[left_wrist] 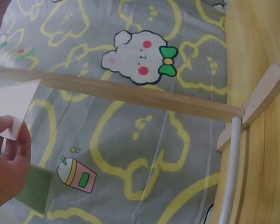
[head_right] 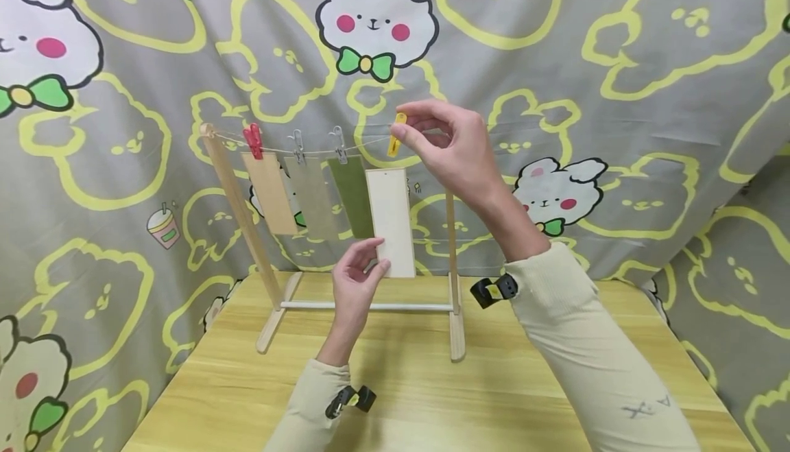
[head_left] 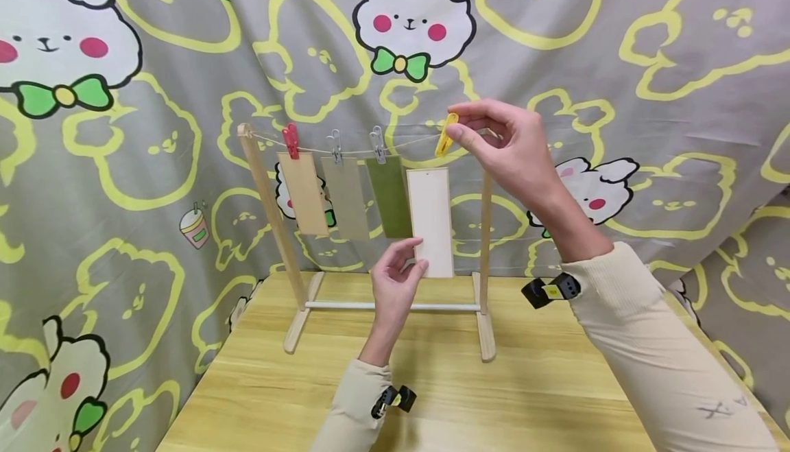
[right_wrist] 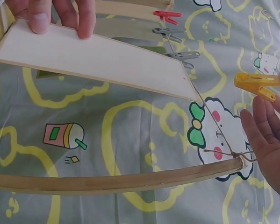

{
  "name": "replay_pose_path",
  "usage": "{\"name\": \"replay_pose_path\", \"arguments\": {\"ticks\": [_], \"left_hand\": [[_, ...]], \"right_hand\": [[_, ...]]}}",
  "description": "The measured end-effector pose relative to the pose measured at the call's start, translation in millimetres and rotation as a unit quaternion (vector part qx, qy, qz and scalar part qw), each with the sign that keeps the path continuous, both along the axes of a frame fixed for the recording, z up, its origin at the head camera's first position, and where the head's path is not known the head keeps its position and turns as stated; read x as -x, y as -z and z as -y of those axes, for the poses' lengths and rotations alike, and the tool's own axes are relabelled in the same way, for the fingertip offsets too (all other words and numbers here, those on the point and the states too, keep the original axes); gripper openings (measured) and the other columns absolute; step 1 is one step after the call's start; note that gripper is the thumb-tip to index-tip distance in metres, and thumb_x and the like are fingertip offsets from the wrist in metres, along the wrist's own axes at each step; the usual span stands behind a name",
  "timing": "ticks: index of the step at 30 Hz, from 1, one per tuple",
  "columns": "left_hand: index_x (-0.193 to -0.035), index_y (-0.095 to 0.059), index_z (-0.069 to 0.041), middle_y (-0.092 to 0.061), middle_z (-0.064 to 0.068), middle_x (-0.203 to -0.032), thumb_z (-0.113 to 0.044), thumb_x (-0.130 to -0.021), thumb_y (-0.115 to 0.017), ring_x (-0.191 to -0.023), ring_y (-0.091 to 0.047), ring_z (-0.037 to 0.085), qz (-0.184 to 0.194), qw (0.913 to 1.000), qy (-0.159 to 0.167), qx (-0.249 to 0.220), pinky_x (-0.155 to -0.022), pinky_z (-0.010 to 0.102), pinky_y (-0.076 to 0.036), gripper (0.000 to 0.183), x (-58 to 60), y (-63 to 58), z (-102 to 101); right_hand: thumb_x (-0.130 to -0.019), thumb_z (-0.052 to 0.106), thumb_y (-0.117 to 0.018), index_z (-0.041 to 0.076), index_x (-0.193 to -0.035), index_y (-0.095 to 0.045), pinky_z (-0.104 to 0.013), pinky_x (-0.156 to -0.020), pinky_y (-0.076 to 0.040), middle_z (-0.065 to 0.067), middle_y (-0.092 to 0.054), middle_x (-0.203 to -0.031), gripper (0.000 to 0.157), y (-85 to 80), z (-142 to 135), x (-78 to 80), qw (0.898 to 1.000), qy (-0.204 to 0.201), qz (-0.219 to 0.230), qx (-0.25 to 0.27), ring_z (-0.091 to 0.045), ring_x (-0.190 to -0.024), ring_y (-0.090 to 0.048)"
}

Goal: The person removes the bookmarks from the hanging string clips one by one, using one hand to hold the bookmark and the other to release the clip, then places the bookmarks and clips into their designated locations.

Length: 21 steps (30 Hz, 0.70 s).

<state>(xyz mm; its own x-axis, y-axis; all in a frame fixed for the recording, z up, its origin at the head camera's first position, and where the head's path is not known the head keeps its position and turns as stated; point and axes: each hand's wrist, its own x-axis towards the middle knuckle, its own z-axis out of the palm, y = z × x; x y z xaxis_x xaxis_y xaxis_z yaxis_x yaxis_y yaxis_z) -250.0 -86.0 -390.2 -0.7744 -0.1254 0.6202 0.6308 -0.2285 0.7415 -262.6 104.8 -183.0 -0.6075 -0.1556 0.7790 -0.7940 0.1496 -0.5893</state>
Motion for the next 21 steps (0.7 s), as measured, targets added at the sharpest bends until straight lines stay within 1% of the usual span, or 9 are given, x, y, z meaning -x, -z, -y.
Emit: {"name": "replay_pose_path", "arguments": {"ticks": [5, 8, 13, 17, 21], "left_hand": [[-0.118, -0.065, 0.012, -0.070, 0.025, -0.113, 0.021, -0.082, -0.069, -0.096, -0.068, 0.017, -0.001, 1.0000, 0.001, -0.001, -0.083, 0.027, -0.060, 0.038, -2.1, -1.9, 0], [-0.118, -0.065, 0.012, -0.070, 0.024, -0.113, 0.021, -0.082, -0.069, -0.097, -0.068, 0.016, -0.003, 1.0000, 0.001, 0.001, -0.082, 0.026, -0.060, 0.037, -4.0, -1.6, -1], [-0.118, -0.065, 0.012, -0.069, 0.023, -0.115, 0.020, -0.083, -0.069, -0.098, -0.067, 0.015, -0.010, 0.9999, 0.001, 0.008, -0.083, 0.026, -0.060, 0.036, -9.0, 1.9, -3], [-0.117, -0.065, 0.012, -0.068, 0.023, -0.116, 0.021, -0.083, -0.068, -0.098, -0.066, 0.015, -0.014, 0.9999, 0.001, 0.007, -0.083, 0.026, -0.059, 0.035, -13.0, 5.3, -3], [-0.117, -0.065, 0.012, -0.067, 0.026, -0.115, 0.021, -0.083, -0.068, -0.098, -0.066, 0.015, -0.017, 0.9998, 0.002, 0.008, -0.084, 0.026, -0.059, 0.035, -17.4, 6.6, -3]], "right_hand": [[-0.093, 0.010, -0.077, 0.002, -0.119, -0.074, -0.025, -0.090, -0.058, -0.007, -0.073, -0.104, 0.027, 2.1, -2, -4.4, 1.000, -0.007, -0.004, 0.007, -0.020, -0.093, -0.068], [-0.093, 0.010, -0.076, 0.001, -0.119, -0.073, -0.025, -0.091, -0.057, -0.007, -0.073, -0.104, 0.027, 3.7, -4, -6.8, 1.000, -0.007, -0.005, 0.009, -0.020, -0.093, -0.068], [-0.093, 0.005, -0.075, 0.000, -0.119, -0.073, -0.029, -0.096, -0.056, -0.009, -0.072, -0.105, 0.026, 8.1, -8, -10.5, 1.000, -0.017, -0.013, 0.016, -0.020, -0.094, -0.068], [-0.093, 0.003, -0.074, 0.001, -0.120, -0.073, -0.029, -0.096, -0.055, -0.009, -0.071, -0.104, 0.027, 14.8, -10, -14.1, 1.000, -0.019, -0.015, 0.010, -0.020, -0.094, -0.068], [-0.093, 0.002, -0.074, 0.001, -0.120, -0.073, -0.029, -0.096, -0.055, -0.008, -0.071, -0.104, 0.028, 21.9, -13, -17.9, 1.000, -0.016, -0.015, 0.002, -0.020, -0.095, -0.069]]}}
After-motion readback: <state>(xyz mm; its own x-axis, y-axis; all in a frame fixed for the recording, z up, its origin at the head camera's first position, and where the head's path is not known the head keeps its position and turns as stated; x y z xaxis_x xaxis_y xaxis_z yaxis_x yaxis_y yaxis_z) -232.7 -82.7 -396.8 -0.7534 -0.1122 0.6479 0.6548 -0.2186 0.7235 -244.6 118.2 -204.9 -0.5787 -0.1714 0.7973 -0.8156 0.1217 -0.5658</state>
